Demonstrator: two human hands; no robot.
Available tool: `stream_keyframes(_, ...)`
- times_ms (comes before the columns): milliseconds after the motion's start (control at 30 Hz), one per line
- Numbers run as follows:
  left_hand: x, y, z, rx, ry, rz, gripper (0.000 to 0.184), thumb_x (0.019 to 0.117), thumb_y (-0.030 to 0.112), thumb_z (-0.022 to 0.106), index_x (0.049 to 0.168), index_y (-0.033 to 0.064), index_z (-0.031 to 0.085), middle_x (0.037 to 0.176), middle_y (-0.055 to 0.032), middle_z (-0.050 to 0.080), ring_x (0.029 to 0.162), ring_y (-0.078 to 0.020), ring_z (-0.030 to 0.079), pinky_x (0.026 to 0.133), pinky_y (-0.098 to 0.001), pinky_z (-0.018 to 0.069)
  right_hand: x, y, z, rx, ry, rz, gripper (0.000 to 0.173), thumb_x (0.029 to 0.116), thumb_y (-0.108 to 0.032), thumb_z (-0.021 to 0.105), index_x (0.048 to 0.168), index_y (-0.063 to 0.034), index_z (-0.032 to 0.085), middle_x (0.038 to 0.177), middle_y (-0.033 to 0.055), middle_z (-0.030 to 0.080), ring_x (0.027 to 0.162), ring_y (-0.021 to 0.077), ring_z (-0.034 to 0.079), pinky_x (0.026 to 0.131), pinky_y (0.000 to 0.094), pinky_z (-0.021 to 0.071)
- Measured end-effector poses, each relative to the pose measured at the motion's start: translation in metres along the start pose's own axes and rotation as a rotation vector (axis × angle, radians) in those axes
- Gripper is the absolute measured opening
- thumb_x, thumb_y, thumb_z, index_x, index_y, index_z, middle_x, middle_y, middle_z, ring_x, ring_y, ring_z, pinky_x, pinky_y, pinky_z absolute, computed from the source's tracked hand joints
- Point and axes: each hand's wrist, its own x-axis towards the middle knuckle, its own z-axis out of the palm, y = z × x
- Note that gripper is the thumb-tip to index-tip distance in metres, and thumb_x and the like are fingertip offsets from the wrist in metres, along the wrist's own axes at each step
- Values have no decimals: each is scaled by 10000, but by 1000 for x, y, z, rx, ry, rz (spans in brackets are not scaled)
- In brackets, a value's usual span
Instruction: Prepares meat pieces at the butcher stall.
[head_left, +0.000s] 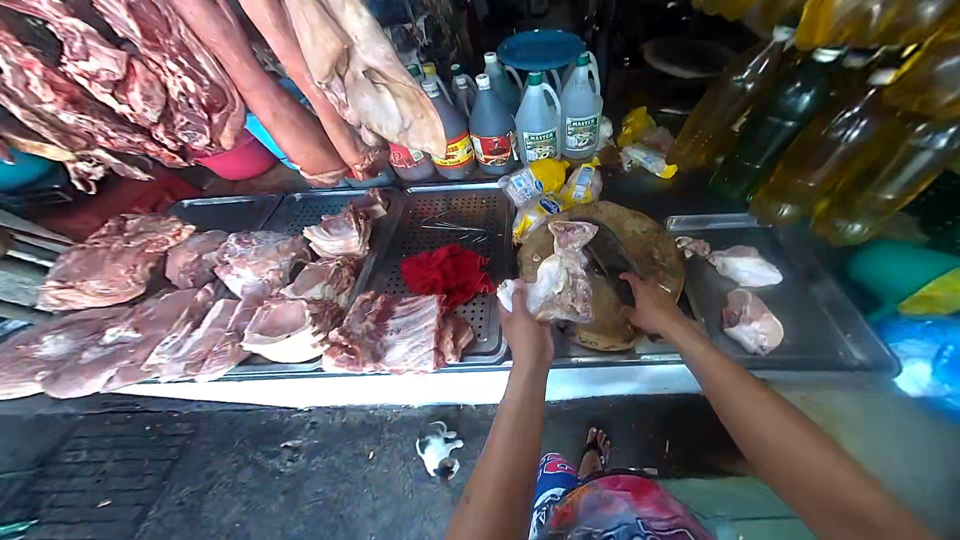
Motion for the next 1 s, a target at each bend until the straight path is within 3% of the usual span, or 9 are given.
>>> stream_keyframes(133,51,-55,-18,718,-39,159,469,1038,224,583,1387,-83,527,1287,-259,615,1192,-312,617,1047,-466,504,-2,39,-29,193,25,36,811,853,-236,750,1576,-199,384,1382,217,605,1225,415,614,1006,656,486)
stream_keyframes(200,64,-75,-42,998,-39,109,501,999,310,650,1331,-60,589,1279,-300,610,1211,-392,604,1059,-538,479,-20,49,-43,264,77,54,631,934,-249,652,1534,-186,465,1289,199,653,1036,367,683,869,612,544)
stream_keyframes(300,53,-81,-59,931,-33,29,523,969,276,704,1340,-62,558,1248,-274,628,1174,-345,627,1029,-494,511,-60,48,-39,317,178,9,570,1030,-321,510,1562,-145,404,1074,177,681,778,293,682,698,527,577)
stream_keyframes(400,37,-81,-61,771,-55,-67,503,945,215,729,1335,-29,525,1109,-200,671,868,-241,705,730,-415,616,-93,21,-17,427,251,-129,562,1051,-302,439,1539,-32,371,803,59,643,575,160,633,538,378,591)
stream_keyframes(600,37,-66,-64,681,-97,-265,447,966,178,710,1298,-24,490,1030,-187,664,666,-218,698,578,-372,622,-85,-38,4,311,261,-382,483,1062,-310,455,1412,13,541,837,29,702,650,110,671,613,334,611)
stream_keyframes(733,41,-56,-66,654,-96,-276,397,946,152,713,1236,-28,510,996,-168,660,669,-206,692,575,-356,617,-84,-77,-15,351,455,-595,512,1081,-318,433,1349,111,516,833,57,683,649,92,651,591,303,603)
stream_keyframes(833,40,-55,-66,641,-101,-283,376,943,153,707,1209,-33,516,949,-158,664,644,-201,688,564,-356,616,-94,-104,-31,340,628,-668,492,1101,-401,391,1324,32,454,760,54,645,606,104,639,538,318,586)
stream_keyframes(900,40,-55,-65,650,-108,-300,365,941,150,699,1198,-28,512,938,-153,659,632,-197,678,564,-352,609,-97,-101,-20,251,574,-621,461,1099,-385,393,1278,28,494,736,52,639,585,111,632,525,321,578)
stream_keyframes(1000,43,-55,-67,694,-106,-316,367,930,155,710,1191,-21,520,942,-149,645,625,-193,659,567,-358,597,-84,-67,28,-46,138,-349,437,1061,-299,448,1352,4,572,747,111,683,622,271,681,584,475,581)
